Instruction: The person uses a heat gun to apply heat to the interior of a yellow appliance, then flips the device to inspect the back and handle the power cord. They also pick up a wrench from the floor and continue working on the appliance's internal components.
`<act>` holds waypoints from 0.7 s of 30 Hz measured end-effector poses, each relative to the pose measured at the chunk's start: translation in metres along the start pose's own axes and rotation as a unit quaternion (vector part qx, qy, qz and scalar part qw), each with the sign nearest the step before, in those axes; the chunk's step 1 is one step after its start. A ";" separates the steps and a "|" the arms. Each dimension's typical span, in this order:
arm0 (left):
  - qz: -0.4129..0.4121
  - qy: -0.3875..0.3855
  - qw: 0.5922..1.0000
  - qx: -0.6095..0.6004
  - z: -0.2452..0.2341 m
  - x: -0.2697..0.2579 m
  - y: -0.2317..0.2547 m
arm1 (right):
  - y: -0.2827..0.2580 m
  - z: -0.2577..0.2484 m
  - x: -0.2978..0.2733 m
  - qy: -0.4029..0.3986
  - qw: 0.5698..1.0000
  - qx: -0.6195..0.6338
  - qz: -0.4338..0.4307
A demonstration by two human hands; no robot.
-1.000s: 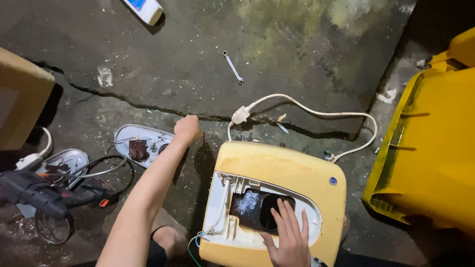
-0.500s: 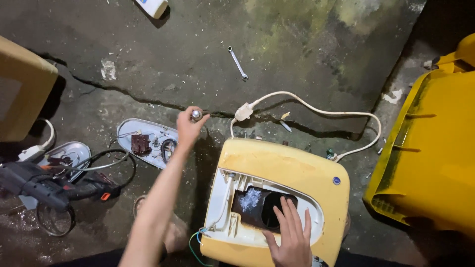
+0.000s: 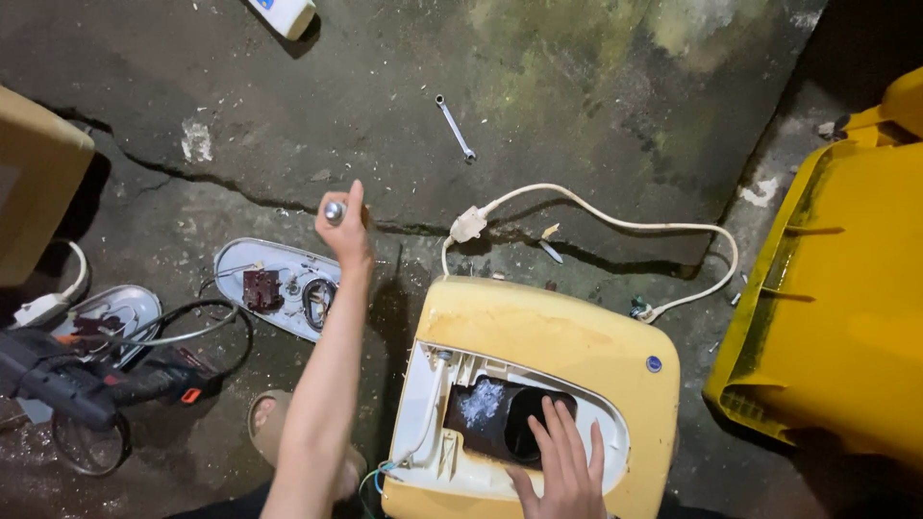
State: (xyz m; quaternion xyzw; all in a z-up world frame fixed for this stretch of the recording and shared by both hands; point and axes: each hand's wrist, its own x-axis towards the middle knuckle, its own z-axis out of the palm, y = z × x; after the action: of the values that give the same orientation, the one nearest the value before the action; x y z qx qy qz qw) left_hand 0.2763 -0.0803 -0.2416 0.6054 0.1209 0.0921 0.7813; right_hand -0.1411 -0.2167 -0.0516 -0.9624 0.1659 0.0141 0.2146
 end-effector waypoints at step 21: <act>-0.144 -0.016 0.988 0.046 0.010 0.015 -0.049 | 0.000 0.001 -0.001 0.008 1.000 -0.001 -0.010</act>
State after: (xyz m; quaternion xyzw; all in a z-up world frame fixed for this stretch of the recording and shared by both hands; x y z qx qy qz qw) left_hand 0.2933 -0.0971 -0.2880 0.6187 0.1984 -0.0368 0.7593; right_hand -0.1424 -0.2156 -0.0527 -0.9643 0.1584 0.0043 0.2121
